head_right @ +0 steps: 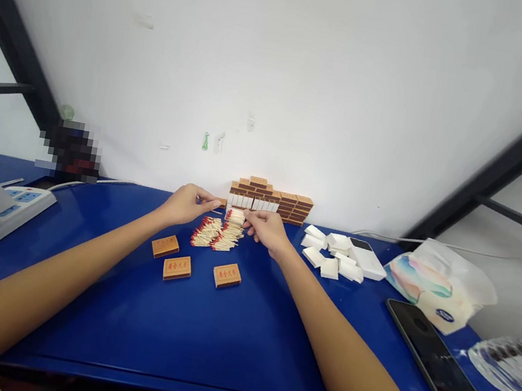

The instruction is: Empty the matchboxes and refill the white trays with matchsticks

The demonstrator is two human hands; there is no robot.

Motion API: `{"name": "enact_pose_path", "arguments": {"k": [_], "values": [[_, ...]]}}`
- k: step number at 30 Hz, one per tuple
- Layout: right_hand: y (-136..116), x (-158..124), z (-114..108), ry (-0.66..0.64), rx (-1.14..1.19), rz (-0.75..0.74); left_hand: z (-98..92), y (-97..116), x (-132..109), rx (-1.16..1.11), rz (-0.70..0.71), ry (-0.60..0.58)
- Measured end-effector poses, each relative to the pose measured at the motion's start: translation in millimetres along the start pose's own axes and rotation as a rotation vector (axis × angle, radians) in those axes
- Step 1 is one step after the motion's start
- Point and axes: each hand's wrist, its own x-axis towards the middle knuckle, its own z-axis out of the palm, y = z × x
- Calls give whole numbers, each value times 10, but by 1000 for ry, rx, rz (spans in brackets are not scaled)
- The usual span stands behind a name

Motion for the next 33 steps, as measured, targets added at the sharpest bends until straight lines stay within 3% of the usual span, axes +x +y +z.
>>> {"name": "enact_pose_path", "arguments": {"k": [3, 6, 16, 26, 33], "values": [[-11, -7, 0, -4, -6, -7, 93, -15, 132, 70, 27, -133], [-18, -13, 7, -20, -24, -33, 170, -71, 191, 39, 17, -194], [10, -29, -40, -93, -205, -147, 154, -164, 190, -48, 41, -184], [-36, -94, -77, -19, -609, -540, 129, -110, 129, -53, 58, -169], [-55, -135, -113, -45, -917, -648, 118, -66, 109, -53, 74, -161]]}}
